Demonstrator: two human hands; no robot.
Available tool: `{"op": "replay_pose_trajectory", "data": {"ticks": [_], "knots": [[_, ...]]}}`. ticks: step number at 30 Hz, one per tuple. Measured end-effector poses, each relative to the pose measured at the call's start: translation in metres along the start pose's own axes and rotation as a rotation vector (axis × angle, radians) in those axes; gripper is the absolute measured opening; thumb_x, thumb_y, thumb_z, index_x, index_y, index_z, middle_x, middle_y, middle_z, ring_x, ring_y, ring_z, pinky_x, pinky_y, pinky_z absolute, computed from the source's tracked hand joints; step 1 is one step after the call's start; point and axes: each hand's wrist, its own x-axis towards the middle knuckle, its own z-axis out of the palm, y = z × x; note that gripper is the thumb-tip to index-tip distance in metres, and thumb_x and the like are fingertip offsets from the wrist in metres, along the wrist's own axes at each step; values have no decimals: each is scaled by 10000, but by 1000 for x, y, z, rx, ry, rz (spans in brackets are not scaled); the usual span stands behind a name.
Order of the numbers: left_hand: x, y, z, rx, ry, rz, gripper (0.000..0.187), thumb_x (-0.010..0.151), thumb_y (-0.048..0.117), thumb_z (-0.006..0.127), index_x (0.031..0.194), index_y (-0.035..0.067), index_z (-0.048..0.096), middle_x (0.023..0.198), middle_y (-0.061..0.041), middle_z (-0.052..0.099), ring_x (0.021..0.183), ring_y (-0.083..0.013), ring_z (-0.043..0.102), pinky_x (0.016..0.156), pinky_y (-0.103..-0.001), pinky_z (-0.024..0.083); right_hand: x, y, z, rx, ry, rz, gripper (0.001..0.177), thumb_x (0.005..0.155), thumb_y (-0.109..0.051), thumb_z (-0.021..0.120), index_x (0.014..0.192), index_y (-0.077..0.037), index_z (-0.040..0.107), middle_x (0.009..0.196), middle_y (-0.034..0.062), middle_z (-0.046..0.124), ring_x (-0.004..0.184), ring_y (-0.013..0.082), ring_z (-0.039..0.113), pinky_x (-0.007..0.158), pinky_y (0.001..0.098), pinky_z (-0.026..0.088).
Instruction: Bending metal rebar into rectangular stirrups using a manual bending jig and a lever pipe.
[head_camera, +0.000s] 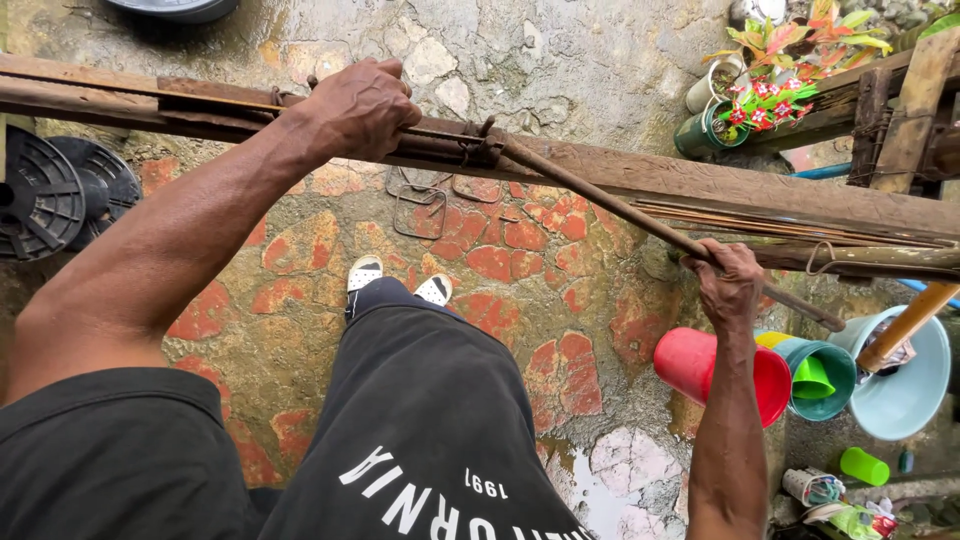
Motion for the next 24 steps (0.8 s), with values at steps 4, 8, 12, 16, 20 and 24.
{"op": "replay_pose_trajectory", "data": {"ticks": [4,8,12,16,20,24], "knots": [[1,0,0,-5,32,4,209,889,204,585,684,234,612,632,72,624,827,-180,575,766,-340,503,5,-17,5,61,-2,-29,150,935,-24,765,1072,-84,757,974,77,699,917,275,589,861,401,455],[-1,4,-7,-6,-13,-13,282,989,210,532,717,240,598,629,78,595,773,-154,522,751,-325,474,0,-10,7,27,-5,-44,144,942,-72,796,1077,-83,746,962,77,687,902,279,590,848,402,452],[1,3,-8,-4,-3,8,249,952,202,525,724,233,621,639,64,618,704,-157,533,809,-323,461,-6,-12,7,18,-2,-9,153,945,-41,777,1084,-101,760,959,66,689,896,268,595,814,407,469],[2,2,-4,7,-3,-5,229,941,228,533,744,225,649,676,63,645,808,-185,561,734,-351,474,-12,-23,6,15,-15,23,147,941,-80,795,1086,-92,772,981,72,701,920,266,616,812,406,482],[3,0,-1,25,21,21,228,920,207,540,714,219,638,637,52,631,684,-184,552,779,-347,459,-25,-14,14,32,-14,-7,180,935,-82,816,1099,-40,753,971,102,697,906,273,620,832,391,482],[4,-1,0,15,17,8,218,921,219,552,729,217,656,672,52,658,759,-204,577,737,-363,479,-34,-13,18,45,-21,30,202,950,-99,811,1129,-26,753,986,115,693,895,267,629,806,396,486]]}}
